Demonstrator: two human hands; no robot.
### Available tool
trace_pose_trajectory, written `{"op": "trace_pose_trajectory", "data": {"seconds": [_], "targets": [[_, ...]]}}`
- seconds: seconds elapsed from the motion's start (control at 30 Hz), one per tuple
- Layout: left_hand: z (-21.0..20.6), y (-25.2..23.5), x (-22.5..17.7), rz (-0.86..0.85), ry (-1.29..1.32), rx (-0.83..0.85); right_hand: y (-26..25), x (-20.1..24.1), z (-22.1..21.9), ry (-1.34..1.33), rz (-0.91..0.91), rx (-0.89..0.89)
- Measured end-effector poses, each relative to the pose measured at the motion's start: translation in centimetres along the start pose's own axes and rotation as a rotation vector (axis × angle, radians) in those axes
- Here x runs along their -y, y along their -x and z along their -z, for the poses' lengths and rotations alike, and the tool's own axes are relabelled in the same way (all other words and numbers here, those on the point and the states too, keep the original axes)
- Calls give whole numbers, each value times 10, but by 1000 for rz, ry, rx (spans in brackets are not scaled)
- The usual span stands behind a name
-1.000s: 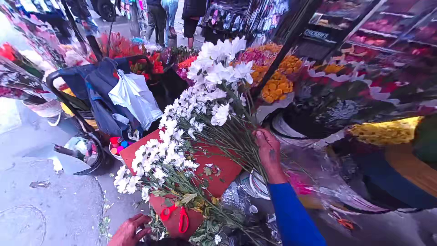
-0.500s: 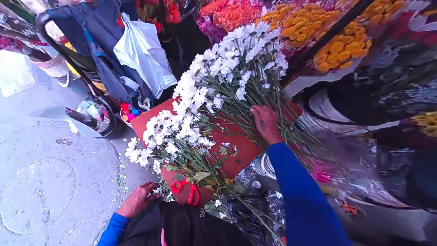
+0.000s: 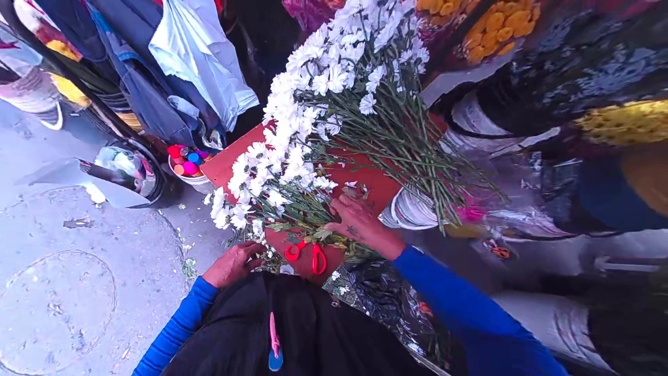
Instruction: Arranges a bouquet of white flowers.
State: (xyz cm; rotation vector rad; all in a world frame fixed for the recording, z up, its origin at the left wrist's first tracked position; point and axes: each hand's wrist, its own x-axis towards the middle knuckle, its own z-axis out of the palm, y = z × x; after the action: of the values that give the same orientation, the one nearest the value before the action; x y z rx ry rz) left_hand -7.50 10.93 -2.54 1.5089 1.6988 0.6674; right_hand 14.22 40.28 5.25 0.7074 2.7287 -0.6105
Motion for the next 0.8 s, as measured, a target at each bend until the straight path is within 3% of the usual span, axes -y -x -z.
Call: {"op": "trace_pose_trajectory", "data": {"seconds": [0.13, 0.3, 0.37, 0.47, 0.6, 0.7, 0.8], "targets": [[10, 15, 12, -27, 1, -15, 36, 14, -3, 194, -243, 107], [7, 36, 33, -28, 23, -36, 74, 1, -6, 327, -586, 407], [4, 42, 38, -39, 52, -8, 89, -8, -15, 328, -650, 450], [6, 42, 44, -77, 50, 45, 114, -42, -30, 209, -489, 247], [10, 34, 46, -100, 13, 84, 150, -48, -25, -32, -255, -208], [12, 26, 43, -127, -7, 130, 172, -17, -12, 73, -230, -533], [12, 17, 35, -200, -27, 176, 193, 14, 15, 283, -201, -736]]}}
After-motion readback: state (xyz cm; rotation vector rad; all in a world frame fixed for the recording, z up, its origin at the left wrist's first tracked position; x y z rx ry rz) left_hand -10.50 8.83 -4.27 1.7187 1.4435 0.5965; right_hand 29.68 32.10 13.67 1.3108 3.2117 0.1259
